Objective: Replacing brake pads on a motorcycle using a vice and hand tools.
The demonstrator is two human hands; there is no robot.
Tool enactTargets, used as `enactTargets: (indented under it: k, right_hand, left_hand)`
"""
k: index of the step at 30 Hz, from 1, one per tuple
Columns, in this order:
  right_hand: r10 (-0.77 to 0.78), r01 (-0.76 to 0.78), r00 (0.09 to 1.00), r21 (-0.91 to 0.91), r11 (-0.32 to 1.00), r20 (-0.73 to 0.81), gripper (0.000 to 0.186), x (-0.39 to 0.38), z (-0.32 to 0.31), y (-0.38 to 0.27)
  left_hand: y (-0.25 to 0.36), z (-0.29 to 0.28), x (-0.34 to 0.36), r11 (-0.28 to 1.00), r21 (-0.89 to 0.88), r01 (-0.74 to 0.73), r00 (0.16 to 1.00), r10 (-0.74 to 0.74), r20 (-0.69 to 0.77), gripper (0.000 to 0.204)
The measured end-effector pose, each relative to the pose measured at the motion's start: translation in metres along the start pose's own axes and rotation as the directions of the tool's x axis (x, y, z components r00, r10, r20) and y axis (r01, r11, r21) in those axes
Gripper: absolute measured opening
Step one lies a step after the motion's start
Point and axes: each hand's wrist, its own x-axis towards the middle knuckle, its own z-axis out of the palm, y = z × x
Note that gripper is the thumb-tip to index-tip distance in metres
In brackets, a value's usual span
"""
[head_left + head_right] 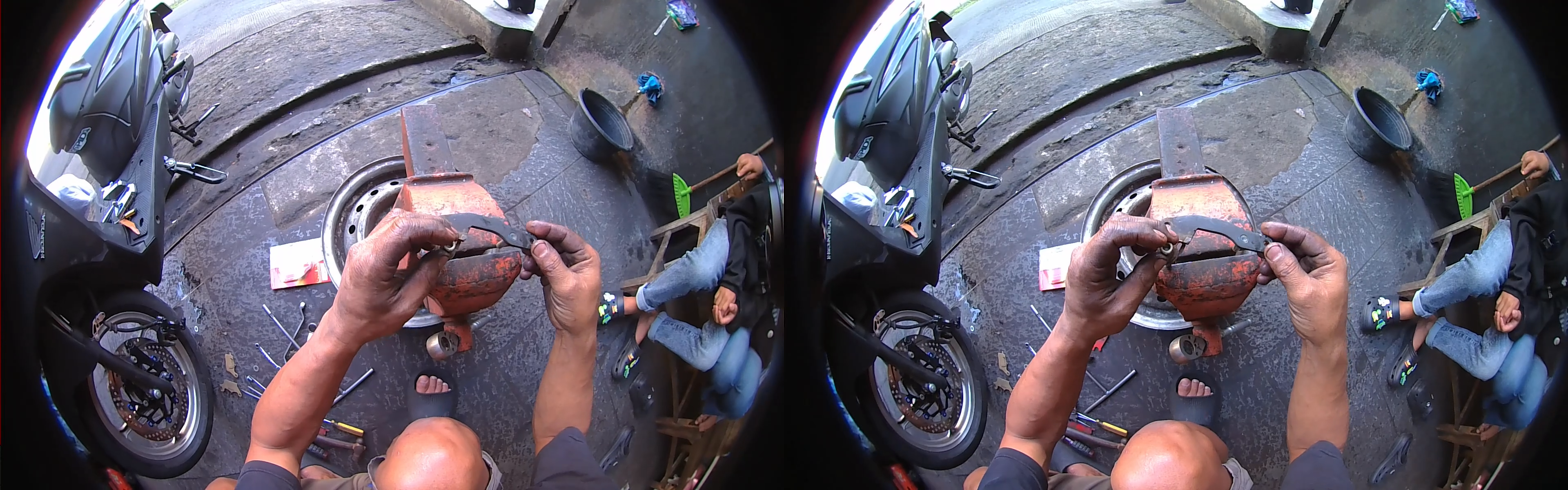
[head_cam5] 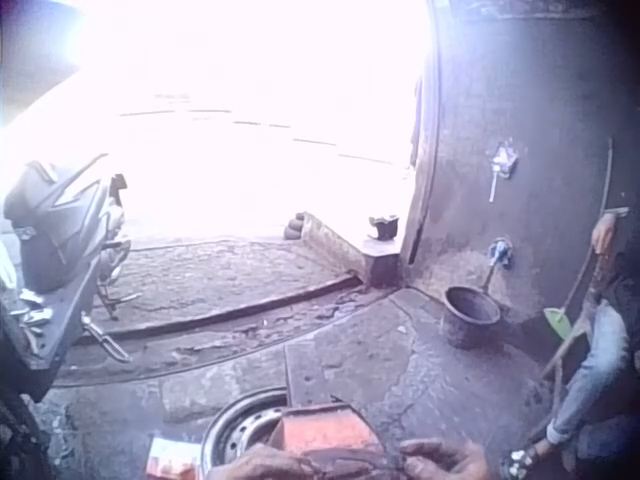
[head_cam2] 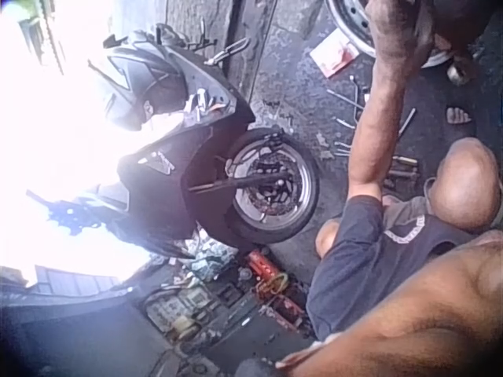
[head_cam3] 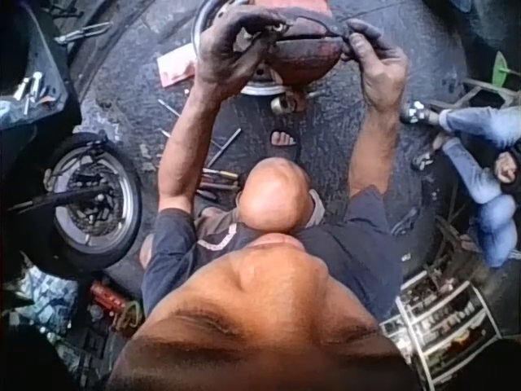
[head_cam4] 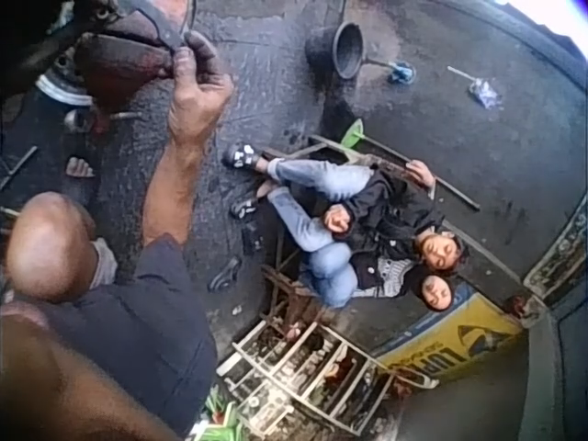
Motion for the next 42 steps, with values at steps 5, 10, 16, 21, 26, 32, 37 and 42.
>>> enactTargets:
  k: [5, 10, 16, 21, 26, 32, 37, 42]
  right_hand:
    - [-0.094, 0.095, 0.995, -0.020, 0.995, 0.019, 0.028, -0.002, 0.012, -0.003]
    - [-0.200, 0.207, 0.978, -0.266, 0.941, 0.054, 0.023, 0.003, 0.007, -0.011]
    - [-0.034, 0.047, 0.997, -0.192, 0.980, 0.072, 0.022, 0.017, 0.005, 0.000]
    - [-0.053, 0.062, 0.997, -0.154, 0.986, 0.063, 0.022, 0.016, 0.000, 0.011]
    - [-0.095, 0.114, 0.991, -0.223, 0.968, 0.094, 0.017, 0.017, -0.008, 0.020]
    - [-0.094, 0.120, 0.989, -0.249, 0.961, 0.114, 0.017, 0.014, -0.009, 0.025]
    - [-0.086, 0.106, 0.991, -0.208, 0.972, 0.101, 0.019, 0.012, -0.008, 0.028]
    - [-0.139, 0.113, 0.983, -0.202, 0.973, -0.121, 0.021, -0.019, -0.014, 0.050]
  left_hand:
    - [0.000, -0.001, 0.000, 0.964, -0.206, 0.169, 0.984, -0.177, -0.019, 0.026]
    - [0.008, -0.005, 0.017, 0.570, -0.641, 0.515, 0.773, -0.632, 0.059, 0.024]
    - [0.004, -0.007, 0.009, 0.646, -0.461, 0.609, 0.750, -0.657, 0.071, 0.031]
    - [0.000, -0.008, 0.002, 0.790, -0.295, 0.538, 0.842, -0.522, 0.136, 0.040]
    - [-0.006, -0.011, 0.002, 0.878, -0.067, 0.474, 0.869, -0.454, 0.199, 0.046]
    - [-0.009, -0.009, 0.003, 0.979, 0.053, 0.196, 0.962, -0.202, 0.181, 0.043]
    - [-0.013, -0.010, 0.004, 0.987, 0.062, 0.149, 0.969, -0.158, 0.189, 0.038]
    - [-0.018, -0.012, 0.000, 0.986, 0.020, 0.164, 0.972, -0.165, 0.168, 0.038]
